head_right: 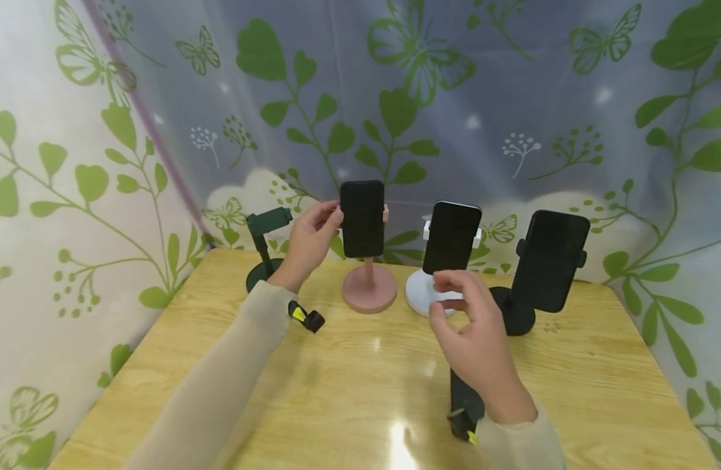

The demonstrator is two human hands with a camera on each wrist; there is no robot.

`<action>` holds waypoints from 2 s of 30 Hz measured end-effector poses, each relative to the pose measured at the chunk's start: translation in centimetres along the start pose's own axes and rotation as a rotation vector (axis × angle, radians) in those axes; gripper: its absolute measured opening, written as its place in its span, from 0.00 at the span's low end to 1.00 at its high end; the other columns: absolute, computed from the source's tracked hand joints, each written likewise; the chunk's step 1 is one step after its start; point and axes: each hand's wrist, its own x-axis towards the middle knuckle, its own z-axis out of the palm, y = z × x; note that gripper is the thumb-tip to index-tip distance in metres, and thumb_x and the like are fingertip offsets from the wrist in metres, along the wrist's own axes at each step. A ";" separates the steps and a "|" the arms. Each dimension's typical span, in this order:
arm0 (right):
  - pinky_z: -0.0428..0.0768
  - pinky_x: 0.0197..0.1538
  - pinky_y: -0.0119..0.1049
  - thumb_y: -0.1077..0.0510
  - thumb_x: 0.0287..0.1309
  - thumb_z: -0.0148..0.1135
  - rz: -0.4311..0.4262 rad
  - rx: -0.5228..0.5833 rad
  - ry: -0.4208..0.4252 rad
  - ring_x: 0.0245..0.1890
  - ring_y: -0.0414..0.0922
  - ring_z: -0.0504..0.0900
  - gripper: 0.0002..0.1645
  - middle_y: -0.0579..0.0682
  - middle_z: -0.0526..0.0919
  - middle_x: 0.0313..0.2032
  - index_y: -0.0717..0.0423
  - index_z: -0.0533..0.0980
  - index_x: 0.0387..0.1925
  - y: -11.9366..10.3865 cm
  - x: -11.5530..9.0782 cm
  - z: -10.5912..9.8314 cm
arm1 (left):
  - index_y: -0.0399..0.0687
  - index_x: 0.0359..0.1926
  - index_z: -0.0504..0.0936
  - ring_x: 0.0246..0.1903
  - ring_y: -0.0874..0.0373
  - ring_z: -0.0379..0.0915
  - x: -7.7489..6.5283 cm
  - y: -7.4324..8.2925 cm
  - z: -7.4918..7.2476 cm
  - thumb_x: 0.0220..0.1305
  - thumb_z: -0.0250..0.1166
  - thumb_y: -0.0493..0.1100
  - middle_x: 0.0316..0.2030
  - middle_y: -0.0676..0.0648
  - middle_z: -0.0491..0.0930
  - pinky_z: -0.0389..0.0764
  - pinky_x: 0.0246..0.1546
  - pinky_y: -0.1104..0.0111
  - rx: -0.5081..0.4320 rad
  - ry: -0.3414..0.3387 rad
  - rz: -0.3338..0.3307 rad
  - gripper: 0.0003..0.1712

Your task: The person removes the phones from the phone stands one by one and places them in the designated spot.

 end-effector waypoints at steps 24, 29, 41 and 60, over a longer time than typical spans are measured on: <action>0.79 0.50 0.20 0.81 0.61 0.57 -0.063 0.048 0.013 0.53 0.38 0.78 0.26 0.58 0.76 0.54 0.68 0.73 0.60 -0.3 -0.4 -0.8 | 0.40 0.58 0.77 0.46 0.47 0.83 -1.3 -0.5 -0.4 0.78 0.60 0.48 0.51 0.41 0.80 0.84 0.54 0.49 -0.175 0.007 -0.036 0.18; 0.78 0.50 0.20 0.81 0.61 0.57 -0.054 0.044 0.013 0.52 0.38 0.79 0.26 0.55 0.77 0.54 0.68 0.73 0.60 -0.4 -0.3 -0.9 | 0.40 0.57 0.76 0.44 0.48 0.84 -1.8 -0.3 -0.6 0.78 0.60 0.48 0.49 0.42 0.79 0.86 0.52 0.54 -0.191 0.010 -0.012 0.18; 0.79 0.47 0.21 0.81 0.61 0.56 -0.071 0.072 -0.001 0.51 0.39 0.79 0.25 0.52 0.77 0.55 0.69 0.73 0.60 -0.4 -0.5 -1.0 | 0.39 0.59 0.75 0.45 0.45 0.86 -3.5 -0.3 -0.8 0.78 0.61 0.47 0.50 0.40 0.79 0.86 0.50 0.50 -0.192 0.000 -0.013 0.18; 0.78 0.48 0.20 0.81 0.61 0.57 -0.086 0.058 0.000 0.49 0.38 0.80 0.26 0.53 0.77 0.54 0.67 0.74 0.60 -0.6 -0.6 -1.2 | 0.39 0.56 0.78 0.41 0.47 0.88 -7.5 0.8 -1.7 0.76 0.64 0.45 0.48 0.39 0.82 0.88 0.46 0.56 -0.205 0.006 -0.021 0.16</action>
